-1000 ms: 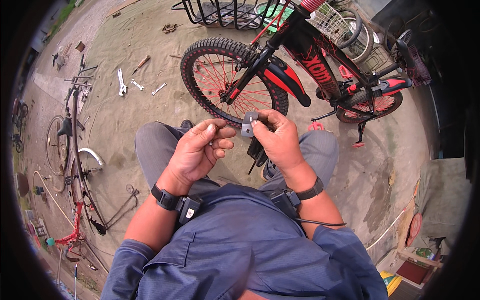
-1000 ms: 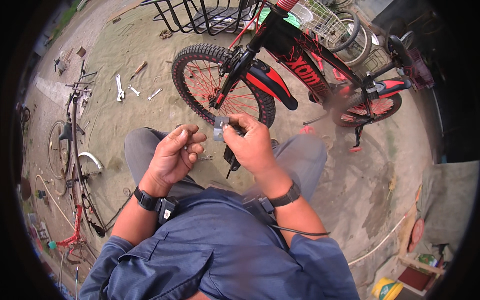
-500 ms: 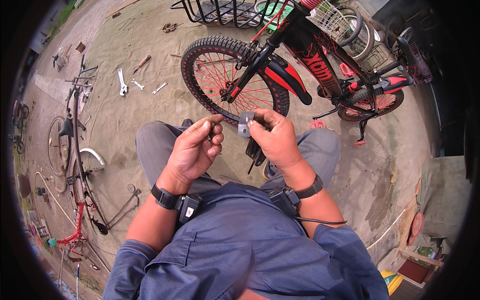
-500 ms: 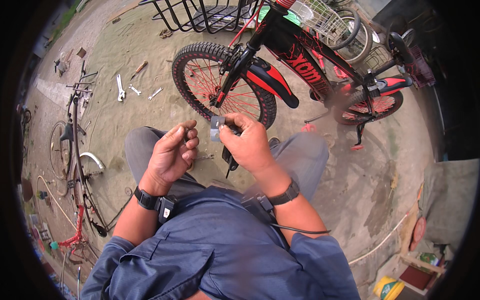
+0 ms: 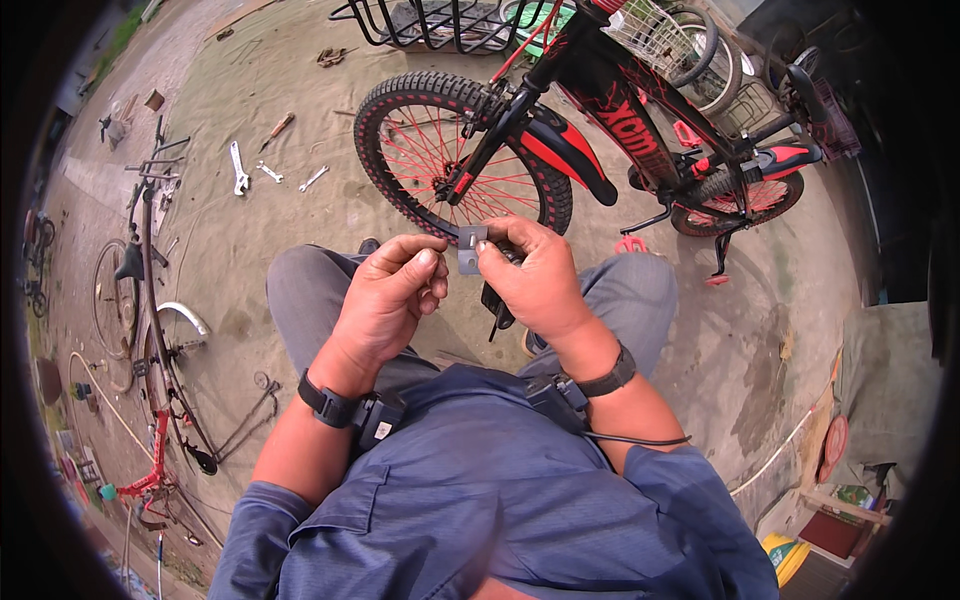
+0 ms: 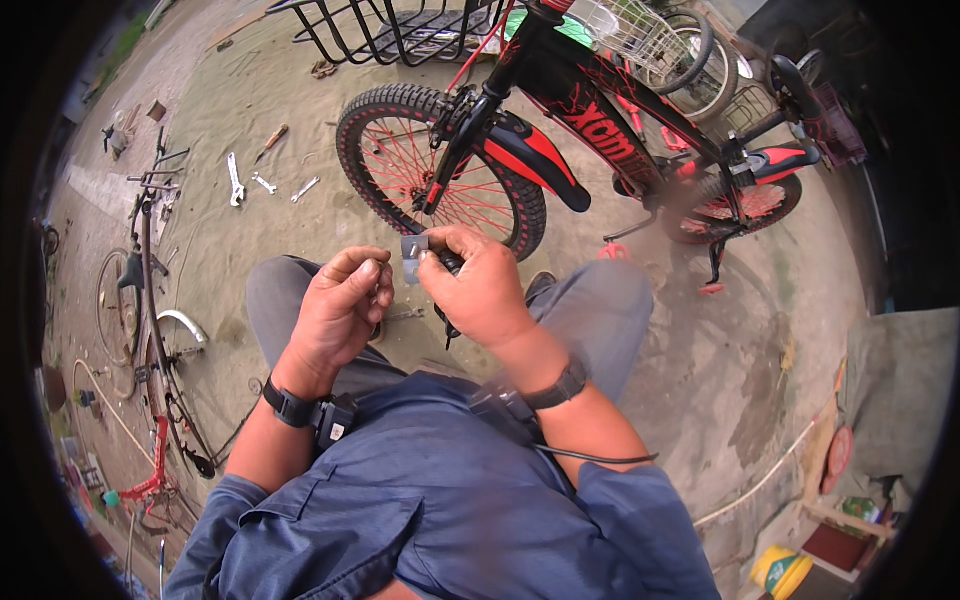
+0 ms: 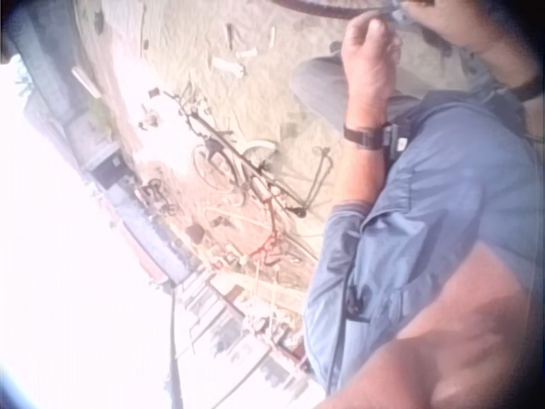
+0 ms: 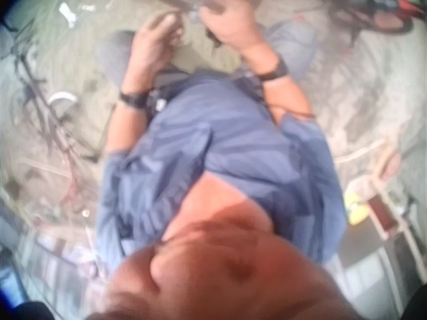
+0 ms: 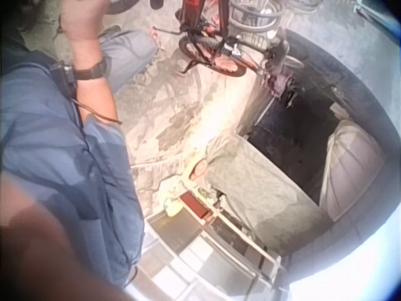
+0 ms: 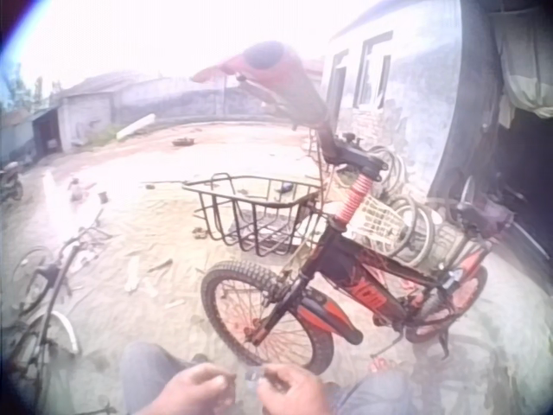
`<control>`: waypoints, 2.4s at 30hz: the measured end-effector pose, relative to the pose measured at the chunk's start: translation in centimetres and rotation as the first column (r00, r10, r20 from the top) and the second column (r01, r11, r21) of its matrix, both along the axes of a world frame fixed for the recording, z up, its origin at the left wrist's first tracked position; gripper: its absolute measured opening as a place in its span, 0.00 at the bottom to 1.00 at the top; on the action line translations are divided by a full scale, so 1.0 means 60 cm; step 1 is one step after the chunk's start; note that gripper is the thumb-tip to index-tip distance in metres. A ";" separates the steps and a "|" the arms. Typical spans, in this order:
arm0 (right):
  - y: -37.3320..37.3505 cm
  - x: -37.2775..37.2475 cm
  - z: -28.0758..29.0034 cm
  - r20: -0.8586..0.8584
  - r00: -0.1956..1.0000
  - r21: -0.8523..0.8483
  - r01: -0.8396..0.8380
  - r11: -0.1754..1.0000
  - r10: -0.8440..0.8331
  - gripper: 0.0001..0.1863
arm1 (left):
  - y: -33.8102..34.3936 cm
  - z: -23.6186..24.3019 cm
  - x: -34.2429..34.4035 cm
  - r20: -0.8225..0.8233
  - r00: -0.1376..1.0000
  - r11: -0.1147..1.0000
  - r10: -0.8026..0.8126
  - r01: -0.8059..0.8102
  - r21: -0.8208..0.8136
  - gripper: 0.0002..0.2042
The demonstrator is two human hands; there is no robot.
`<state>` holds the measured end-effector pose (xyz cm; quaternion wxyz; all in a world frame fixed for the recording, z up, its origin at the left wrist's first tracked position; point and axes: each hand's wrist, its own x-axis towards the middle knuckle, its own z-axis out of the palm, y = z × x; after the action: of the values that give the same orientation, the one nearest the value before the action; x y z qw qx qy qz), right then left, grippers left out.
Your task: The person removes a coiled cable lock from a bicycle basket, then sits on the ground to assemble the lock's mounting bracket with a bolt and nut. The person stands and installs the assembled lock into the basket, securing it with the bolt and nut.
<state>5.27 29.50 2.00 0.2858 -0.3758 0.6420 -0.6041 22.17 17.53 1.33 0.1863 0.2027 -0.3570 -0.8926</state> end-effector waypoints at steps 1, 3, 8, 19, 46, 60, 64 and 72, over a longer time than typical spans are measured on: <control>-0.002 0.001 0.001 -0.041 0.999 0.007 0.016 1.000 -0.016 0.11 | 0.003 0.002 -0.003 0.021 1.000 1.000 0.016 -0.015 -0.018 0.12; -0.003 0.003 0.004 -0.213 0.976 -0.040 0.043 0.998 -0.050 0.11 | 0.007 0.009 -0.007 0.045 0.998 0.998 0.031 -0.029 -0.048 0.12; -0.007 0.010 0.015 -0.531 0.832 -0.104 0.125 0.987 -0.161 0.11 | 0.016 0.025 -0.009 0.098 0.993 0.994 0.061 -0.051 -0.102 0.12; -0.014 0.014 0.018 -0.796 0.569 -0.189 0.090 0.978 -0.206 0.17 | 0.026 0.015 -0.020 0.087 0.991 0.989 0.099 -0.108 0.103 0.10; -0.014 0.019 -0.001 -0.841 0.505 -0.167 0.093 0.982 -0.191 0.12 | 0.036 0.005 -0.027 0.248 0.969 0.992 0.020 -0.050 0.116 0.11; -0.017 0.025 -0.007 -0.829 0.535 -0.115 0.123 0.986 -0.163 0.09 | 0.038 -0.012 -0.033 0.303 0.941 0.987 0.152 -0.159 -0.002 0.08; -0.016 0.026 -0.010 -0.826 0.545 -0.093 0.125 0.988 -0.147 0.09 | 0.035 -0.014 -0.031 0.340 0.922 0.981 0.185 -0.154 -0.115 0.09; -0.013 0.038 -0.022 -0.723 0.687 0.015 0.119 0.993 -0.071 0.14 | 0.037 -0.025 -0.036 0.347 0.883 0.887 0.316 -0.144 -0.440 0.09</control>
<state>7.55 28.73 0.67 -0.0091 -0.5398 0.7393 -0.4025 19.99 19.76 -0.16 0.2518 0.3839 -0.5360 -0.7085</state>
